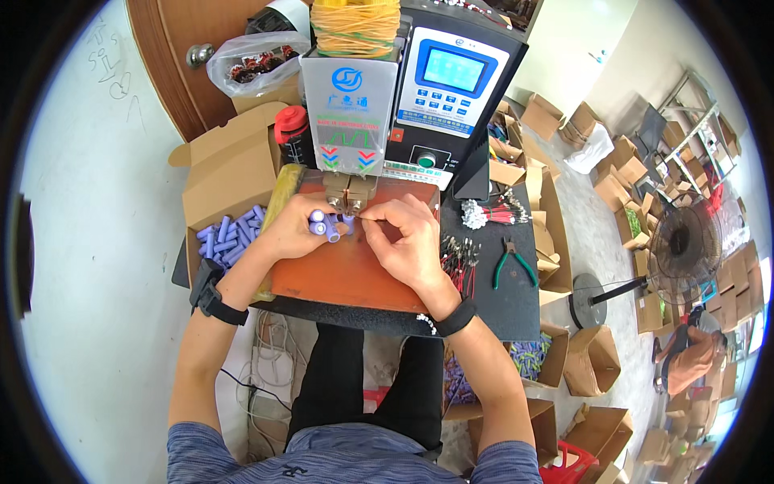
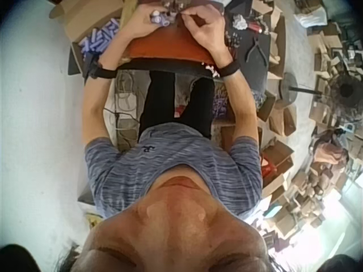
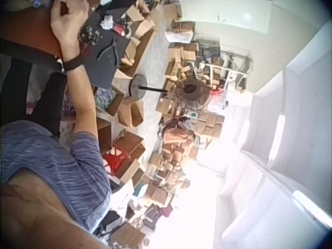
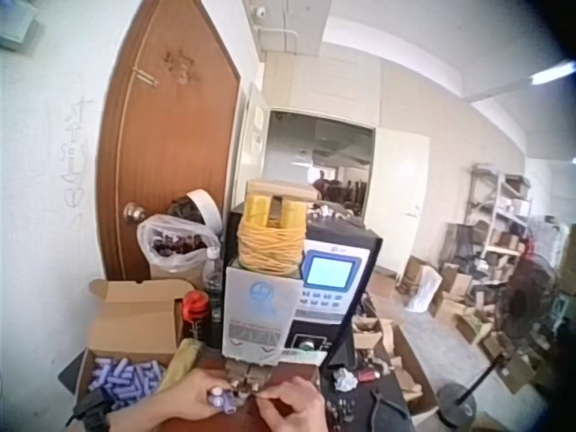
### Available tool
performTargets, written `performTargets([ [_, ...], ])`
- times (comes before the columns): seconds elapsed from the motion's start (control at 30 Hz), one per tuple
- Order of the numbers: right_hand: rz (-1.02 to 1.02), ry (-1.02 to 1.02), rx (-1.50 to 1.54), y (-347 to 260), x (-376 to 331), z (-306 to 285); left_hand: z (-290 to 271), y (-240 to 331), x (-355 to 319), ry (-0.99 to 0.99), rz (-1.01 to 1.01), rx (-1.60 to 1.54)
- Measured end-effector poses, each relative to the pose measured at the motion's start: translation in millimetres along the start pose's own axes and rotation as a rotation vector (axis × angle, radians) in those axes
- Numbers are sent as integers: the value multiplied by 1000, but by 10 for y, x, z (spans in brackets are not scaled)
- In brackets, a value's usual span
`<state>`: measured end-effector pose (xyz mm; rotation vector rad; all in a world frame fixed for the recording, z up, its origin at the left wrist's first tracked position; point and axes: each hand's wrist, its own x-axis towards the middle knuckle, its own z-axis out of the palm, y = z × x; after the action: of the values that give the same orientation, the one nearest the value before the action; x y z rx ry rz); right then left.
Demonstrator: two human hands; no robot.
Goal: The recorder is using a spot welding machine to connect wire terminals to battery cells.
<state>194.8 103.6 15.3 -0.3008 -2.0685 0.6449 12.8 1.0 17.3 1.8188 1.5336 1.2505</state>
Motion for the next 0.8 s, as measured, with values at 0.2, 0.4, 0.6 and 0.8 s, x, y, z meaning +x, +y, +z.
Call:
performTargets([
  [0.2, -6, 12, 10, 11, 4, 11, 36, -54, 2, 53, 8, -12],
  [0.4, 130, -52, -43, -36, -17, -22, 21, -72, 0, 38, 43, 122],
  [0.6, 246, 37, 20, 28, -58, 43, -5, -99, -26, 138, 10, 110],
  [0.8, 164, -50, 16, 17, -52, 10, -24, -153, -17, 95, 57, 147],
])
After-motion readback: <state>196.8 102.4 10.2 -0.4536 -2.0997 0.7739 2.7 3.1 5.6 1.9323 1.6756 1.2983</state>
